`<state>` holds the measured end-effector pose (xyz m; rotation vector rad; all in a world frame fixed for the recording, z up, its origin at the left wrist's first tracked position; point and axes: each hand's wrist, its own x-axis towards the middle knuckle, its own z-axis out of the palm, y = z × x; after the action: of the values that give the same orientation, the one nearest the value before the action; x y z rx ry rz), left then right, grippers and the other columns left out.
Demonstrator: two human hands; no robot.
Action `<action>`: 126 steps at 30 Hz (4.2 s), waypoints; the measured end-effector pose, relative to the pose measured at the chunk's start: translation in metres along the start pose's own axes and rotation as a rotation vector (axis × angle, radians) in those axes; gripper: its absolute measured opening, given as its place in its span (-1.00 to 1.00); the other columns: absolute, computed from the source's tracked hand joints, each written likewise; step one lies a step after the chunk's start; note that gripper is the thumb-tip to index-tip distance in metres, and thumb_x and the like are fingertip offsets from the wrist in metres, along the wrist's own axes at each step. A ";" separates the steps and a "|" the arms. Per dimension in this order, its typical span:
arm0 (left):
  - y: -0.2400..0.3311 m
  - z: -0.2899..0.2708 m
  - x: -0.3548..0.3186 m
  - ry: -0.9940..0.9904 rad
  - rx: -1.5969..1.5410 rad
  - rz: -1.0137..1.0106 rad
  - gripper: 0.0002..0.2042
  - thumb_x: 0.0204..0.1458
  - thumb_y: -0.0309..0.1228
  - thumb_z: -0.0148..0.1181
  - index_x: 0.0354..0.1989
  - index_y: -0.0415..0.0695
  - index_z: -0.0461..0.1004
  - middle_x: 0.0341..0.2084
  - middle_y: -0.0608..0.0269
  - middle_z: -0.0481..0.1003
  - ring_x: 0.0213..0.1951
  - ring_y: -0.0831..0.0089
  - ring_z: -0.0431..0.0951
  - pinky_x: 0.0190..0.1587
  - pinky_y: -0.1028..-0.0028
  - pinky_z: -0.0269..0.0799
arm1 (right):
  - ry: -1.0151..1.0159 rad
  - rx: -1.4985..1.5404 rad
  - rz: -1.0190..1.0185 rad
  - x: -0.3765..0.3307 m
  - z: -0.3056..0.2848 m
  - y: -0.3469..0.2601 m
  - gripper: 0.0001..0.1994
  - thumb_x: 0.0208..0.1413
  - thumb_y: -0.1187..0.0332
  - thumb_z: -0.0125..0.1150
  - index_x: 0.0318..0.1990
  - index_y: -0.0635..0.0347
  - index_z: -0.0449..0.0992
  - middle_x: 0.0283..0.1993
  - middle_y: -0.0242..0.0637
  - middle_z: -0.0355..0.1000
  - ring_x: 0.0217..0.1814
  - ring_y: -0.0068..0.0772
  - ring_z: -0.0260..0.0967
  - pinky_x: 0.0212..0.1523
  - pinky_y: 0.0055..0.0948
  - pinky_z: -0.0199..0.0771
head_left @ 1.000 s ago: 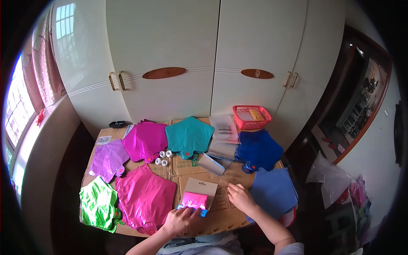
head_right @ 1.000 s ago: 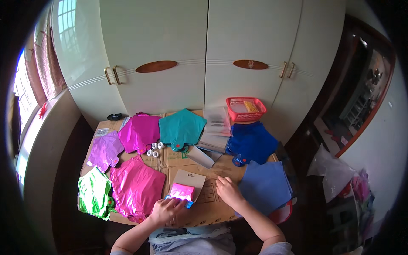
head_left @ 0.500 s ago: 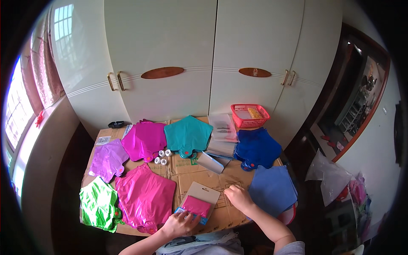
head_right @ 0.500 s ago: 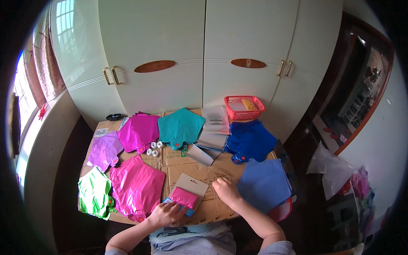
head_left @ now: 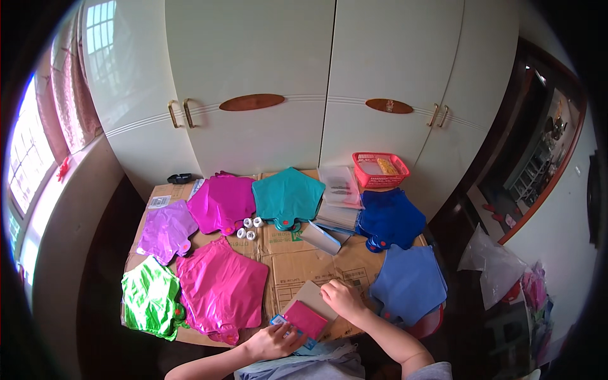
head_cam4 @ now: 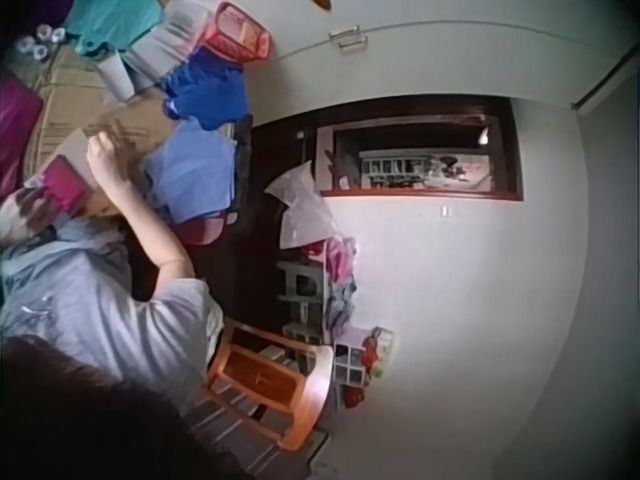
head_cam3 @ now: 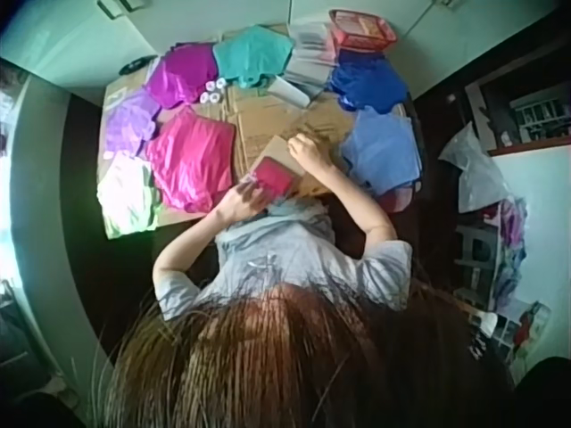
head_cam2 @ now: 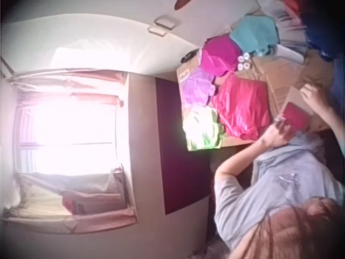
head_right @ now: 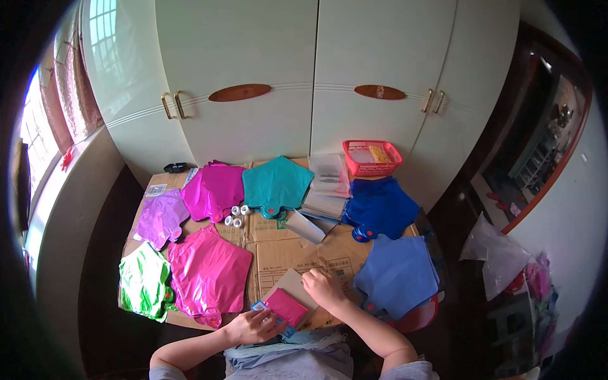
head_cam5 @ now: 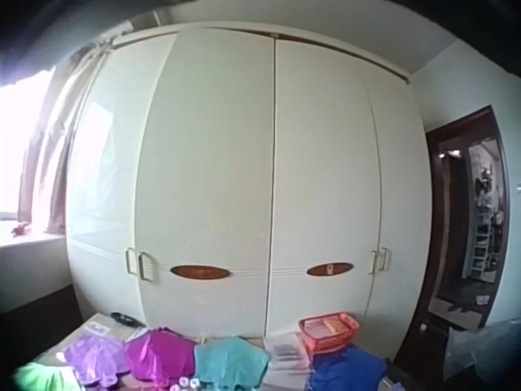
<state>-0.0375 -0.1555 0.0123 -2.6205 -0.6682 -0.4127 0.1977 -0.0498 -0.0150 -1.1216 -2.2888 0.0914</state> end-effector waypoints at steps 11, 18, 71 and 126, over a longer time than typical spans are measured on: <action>0.003 -0.001 -0.004 0.008 0.002 -0.025 -0.61 -0.14 -0.35 0.12 -0.03 0.09 0.48 -0.39 0.38 0.40 -0.24 0.49 0.53 -0.31 0.63 0.52 | -0.072 -0.019 -0.140 -0.007 0.003 -0.028 -0.90 -0.07 0.47 0.16 -0.52 0.13 0.36 -0.49 -0.32 0.32 -0.36 -0.31 0.44 -0.38 -0.38 0.50; 0.002 0.009 0.003 0.020 -0.003 -0.049 -0.60 -0.16 -0.34 0.12 -0.04 0.06 0.48 -0.41 0.38 0.39 -0.25 0.49 0.52 -0.34 0.62 0.49 | -0.042 -0.093 -0.230 0.003 -0.007 -0.040 -0.91 -0.10 0.46 0.14 -0.55 0.09 0.37 -0.51 -0.37 0.32 -0.40 -0.41 0.44 -0.43 -0.45 0.50; -0.004 0.022 0.037 0.153 0.023 -0.362 -0.51 -0.14 -0.09 0.18 0.01 0.01 0.48 -0.25 0.28 0.43 -0.23 0.40 0.52 -0.26 0.46 0.47 | 0.041 1.833 0.809 -0.047 -0.004 -0.069 -0.65 0.22 0.48 -0.06 0.16 0.28 0.27 0.09 -0.29 0.33 0.13 -0.48 0.28 0.21 -0.37 0.28; 0.007 0.031 0.028 0.957 -1.888 -1.341 -0.85 0.07 -0.57 0.18 -0.19 -0.24 0.42 -0.34 0.19 0.57 -0.33 0.46 0.60 -0.26 0.45 0.57 | 0.323 1.246 0.401 -0.021 -0.010 -0.069 -0.71 0.14 0.54 0.15 0.01 0.32 0.35 -0.18 -0.15 0.48 -0.24 -0.46 0.49 -0.20 -0.52 0.50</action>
<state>-0.0045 -0.1366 -0.0063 -1.4456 -2.0550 -3.6376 0.1642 -0.1120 0.0045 -0.7563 -1.2309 1.1929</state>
